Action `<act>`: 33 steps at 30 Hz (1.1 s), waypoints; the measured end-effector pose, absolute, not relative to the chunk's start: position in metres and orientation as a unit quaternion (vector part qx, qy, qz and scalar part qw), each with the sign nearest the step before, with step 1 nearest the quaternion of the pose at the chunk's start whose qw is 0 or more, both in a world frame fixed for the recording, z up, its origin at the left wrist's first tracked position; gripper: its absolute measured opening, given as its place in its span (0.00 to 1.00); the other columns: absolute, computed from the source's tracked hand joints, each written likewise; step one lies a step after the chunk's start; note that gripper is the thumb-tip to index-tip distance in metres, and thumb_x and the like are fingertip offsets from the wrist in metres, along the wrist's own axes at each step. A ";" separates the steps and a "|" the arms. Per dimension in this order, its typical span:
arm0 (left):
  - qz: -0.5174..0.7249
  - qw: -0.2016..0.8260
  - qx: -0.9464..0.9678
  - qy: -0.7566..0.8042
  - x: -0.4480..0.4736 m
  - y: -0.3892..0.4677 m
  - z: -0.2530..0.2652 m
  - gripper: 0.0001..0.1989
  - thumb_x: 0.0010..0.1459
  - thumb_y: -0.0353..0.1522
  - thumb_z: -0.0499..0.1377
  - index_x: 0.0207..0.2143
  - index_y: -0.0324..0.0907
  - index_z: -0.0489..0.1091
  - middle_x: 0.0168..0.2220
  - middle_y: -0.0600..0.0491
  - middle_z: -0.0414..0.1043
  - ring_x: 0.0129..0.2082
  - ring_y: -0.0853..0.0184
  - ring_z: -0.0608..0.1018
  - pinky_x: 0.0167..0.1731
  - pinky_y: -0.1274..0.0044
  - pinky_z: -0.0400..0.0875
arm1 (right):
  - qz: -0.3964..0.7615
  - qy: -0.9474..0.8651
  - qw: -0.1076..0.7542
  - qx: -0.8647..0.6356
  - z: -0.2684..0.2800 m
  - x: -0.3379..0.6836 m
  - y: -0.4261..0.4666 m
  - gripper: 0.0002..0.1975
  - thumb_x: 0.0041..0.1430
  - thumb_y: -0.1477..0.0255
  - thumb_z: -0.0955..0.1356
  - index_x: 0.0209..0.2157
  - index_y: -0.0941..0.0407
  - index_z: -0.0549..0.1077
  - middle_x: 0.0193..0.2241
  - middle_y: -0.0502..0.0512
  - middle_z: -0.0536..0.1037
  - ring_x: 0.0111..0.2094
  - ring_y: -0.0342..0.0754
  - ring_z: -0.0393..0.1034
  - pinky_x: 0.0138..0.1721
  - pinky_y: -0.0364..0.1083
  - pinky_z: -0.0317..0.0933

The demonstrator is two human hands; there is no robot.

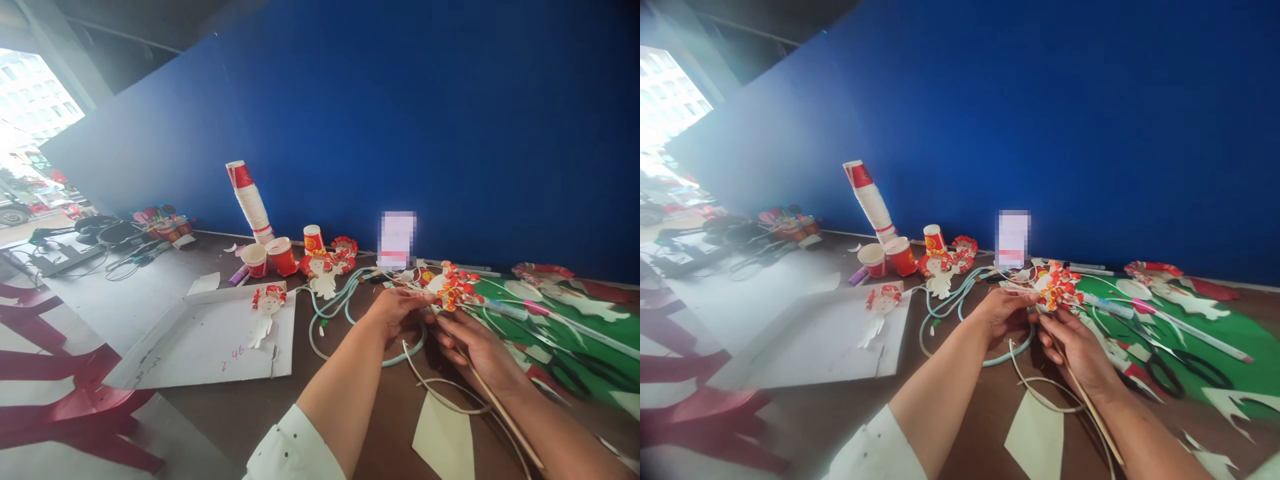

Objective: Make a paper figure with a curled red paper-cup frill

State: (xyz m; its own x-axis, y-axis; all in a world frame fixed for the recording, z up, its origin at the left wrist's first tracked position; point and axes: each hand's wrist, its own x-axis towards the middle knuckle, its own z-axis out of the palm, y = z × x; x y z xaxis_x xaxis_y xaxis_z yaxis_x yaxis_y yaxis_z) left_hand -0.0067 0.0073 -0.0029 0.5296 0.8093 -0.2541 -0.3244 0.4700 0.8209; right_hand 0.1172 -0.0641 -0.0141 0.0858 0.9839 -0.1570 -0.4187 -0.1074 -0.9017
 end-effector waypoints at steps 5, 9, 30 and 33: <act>0.280 0.796 0.423 0.330 -0.016 0.005 0.005 0.31 0.36 0.34 0.72 0.45 0.42 0.69 0.29 0.55 0.71 0.22 0.75 0.71 0.23 0.81 0.62 | 0.561 -0.290 0.633 -0.447 -0.015 0.118 -0.059 0.14 0.39 0.70 0.75 0.30 0.56 0.72 0.23 0.46 0.65 0.19 0.35 0.54 0.10 0.33 0.44; 0.277 0.787 0.449 0.320 -0.020 0.005 0.008 0.29 0.38 0.36 0.71 0.45 0.42 0.69 0.25 0.58 0.67 0.17 0.79 0.64 0.19 0.82 0.58 | 0.525 -0.270 0.652 -0.476 -0.018 0.121 -0.055 0.16 0.37 0.70 0.76 0.31 0.56 0.72 0.24 0.47 0.67 0.18 0.35 0.54 0.10 0.33 0.45; 0.431 0.659 0.360 0.501 -0.011 0.023 -0.002 0.08 0.53 0.28 0.60 0.22 0.35 0.69 0.18 0.56 0.66 0.15 0.77 0.67 0.17 0.84 0.64 | 0.628 -0.179 0.559 -0.511 -0.006 0.098 -0.069 0.14 0.46 0.77 0.70 0.38 0.58 0.76 0.31 0.57 0.78 0.20 0.36 0.63 0.11 0.32 0.53; 0.431 0.665 0.353 0.497 -0.009 0.023 -0.005 0.08 0.53 0.27 0.60 0.22 0.35 0.68 0.18 0.56 0.67 0.15 0.78 0.67 0.17 0.85 0.64 | 0.644 -0.193 0.552 -0.494 -0.007 0.094 -0.070 0.14 0.47 0.78 0.70 0.39 0.58 0.76 0.29 0.56 0.78 0.19 0.36 0.63 0.11 0.32 0.53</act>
